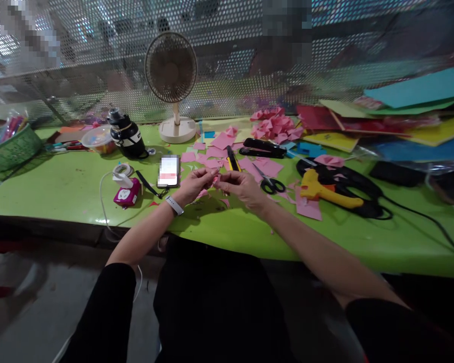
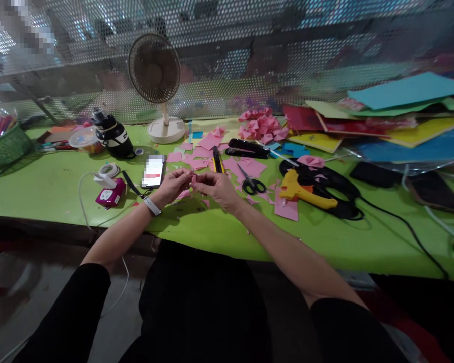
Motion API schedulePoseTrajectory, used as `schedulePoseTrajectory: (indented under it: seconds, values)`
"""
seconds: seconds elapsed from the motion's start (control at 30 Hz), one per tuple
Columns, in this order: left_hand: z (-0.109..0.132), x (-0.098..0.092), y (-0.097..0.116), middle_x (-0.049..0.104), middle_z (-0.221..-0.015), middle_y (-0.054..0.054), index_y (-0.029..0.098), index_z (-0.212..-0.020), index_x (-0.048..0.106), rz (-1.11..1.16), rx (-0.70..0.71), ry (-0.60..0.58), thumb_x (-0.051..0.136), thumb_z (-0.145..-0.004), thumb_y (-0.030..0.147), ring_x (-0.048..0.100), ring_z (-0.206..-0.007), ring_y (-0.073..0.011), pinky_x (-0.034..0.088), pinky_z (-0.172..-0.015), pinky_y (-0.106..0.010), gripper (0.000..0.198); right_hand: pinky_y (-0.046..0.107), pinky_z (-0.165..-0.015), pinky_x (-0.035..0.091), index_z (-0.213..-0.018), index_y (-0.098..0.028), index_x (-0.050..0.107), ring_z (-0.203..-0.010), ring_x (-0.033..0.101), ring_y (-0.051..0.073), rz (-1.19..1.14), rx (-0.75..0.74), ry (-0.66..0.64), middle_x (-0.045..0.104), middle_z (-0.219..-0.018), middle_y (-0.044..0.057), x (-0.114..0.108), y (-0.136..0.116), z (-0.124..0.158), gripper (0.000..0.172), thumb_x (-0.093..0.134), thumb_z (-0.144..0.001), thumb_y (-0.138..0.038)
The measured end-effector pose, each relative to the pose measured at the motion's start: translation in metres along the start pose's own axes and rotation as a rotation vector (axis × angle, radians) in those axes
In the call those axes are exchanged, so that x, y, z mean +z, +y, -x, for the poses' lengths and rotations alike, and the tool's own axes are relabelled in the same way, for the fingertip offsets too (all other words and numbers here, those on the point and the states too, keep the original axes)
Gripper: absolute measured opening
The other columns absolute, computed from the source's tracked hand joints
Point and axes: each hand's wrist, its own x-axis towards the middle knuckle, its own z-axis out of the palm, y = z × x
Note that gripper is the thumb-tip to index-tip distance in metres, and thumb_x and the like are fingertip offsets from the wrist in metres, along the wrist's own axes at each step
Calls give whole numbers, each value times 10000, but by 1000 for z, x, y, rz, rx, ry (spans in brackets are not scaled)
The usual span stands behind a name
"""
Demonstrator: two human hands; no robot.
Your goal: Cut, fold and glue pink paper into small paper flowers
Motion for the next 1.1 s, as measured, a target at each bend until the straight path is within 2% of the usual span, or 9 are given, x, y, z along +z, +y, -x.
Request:
schedulePoseTrajectory:
  seconds: [0.07, 0.13, 0.23, 0.37, 0.5, 0.73, 0.9, 1.0, 1.1]
  values:
    - [0, 0, 1, 489, -552, 61, 142, -695, 642, 11, -2, 3, 862, -691, 550, 391, -512, -33, 292, -514, -197, 464, 247, -553, 488, -783, -196, 746, -585, 570, 95, -5, 12, -1, 695, -715, -8, 0, 1, 0, 276, 909, -652, -376]
    - [0, 0, 2, 474, -548, 68, 152, -823, 698, 12, 6, 28, 816, -750, 565, 386, -497, -40, 277, -497, -208, 435, 242, -531, 477, -768, -201, 745, -562, 559, 93, -29, 5, 23, 693, -694, -10, 0, 1, -1, 281, 906, -649, -397]
    - [2, 0, 4, 493, -563, 71, 177, -993, 707, -22, 31, 58, 753, -816, 576, 415, -496, -51, 299, -494, -212, 439, 225, -491, 440, -759, -211, 747, -527, 532, 82, -101, -30, 129, 680, -659, -18, -2, -1, -4, 298, 913, -622, -416]
    - [6, 4, 6, 629, -709, 35, 173, -991, 684, -151, 63, -27, 824, -767, 497, 554, -590, -61, 417, -566, -210, 417, 216, -456, 395, -710, -218, 734, -479, 487, 69, -148, -87, 270, 622, -576, -44, -4, -5, -10, 289, 919, -583, -401]
    - [9, 9, 4, 713, -867, -29, 154, -990, 708, -266, 36, -66, 803, -781, 505, 628, -684, -76, 473, -625, -217, 420, 231, -464, 405, -678, -218, 731, -484, 495, 79, -127, -108, 309, 632, -580, -33, -3, -4, -12, 251, 897, -598, -389]
    - [7, 6, 1, 748, -887, -61, 144, -967, 700, -255, -38, -10, 786, -768, 564, 687, -750, -115, 509, -652, -230, 472, 226, -475, 411, -693, -210, 742, -500, 503, 85, -87, -121, 344, 627, -581, -29, -5, -2, -13, 234, 872, -633, -395]
    - [6, 7, 3, 742, -878, -57, 142, -952, 679, -202, -46, 17, 799, -753, 563, 691, -764, -126, 522, -667, -244, 481, 230, -479, 452, -761, -195, 761, -500, 528, 94, 12, -119, 324, 637, -595, -20, -9, -2, -14, 315, 854, -674, -484]
    - [5, 6, 3, 732, -856, -39, 144, -932, 674, -173, -32, 74, 801, -766, 532, 674, -734, -108, 528, -695, -247, 441, 249, -469, 491, -886, -193, 789, -507, 578, 121, 149, -130, 324, 674, -641, -2, -16, 2, -15, 370, 803, -737, -531]
    - [3, 2, 4, 724, -846, -28, 149, -934, 678, -127, 3, 127, 802, -773, 515, 671, -733, -100, 535, -720, -250, 419, 272, -497, 532, -1025, -226, 798, -546, 631, 135, 316, -242, 307, 749, -806, 27, -27, 5, -16, 342, 724, -839, -504]
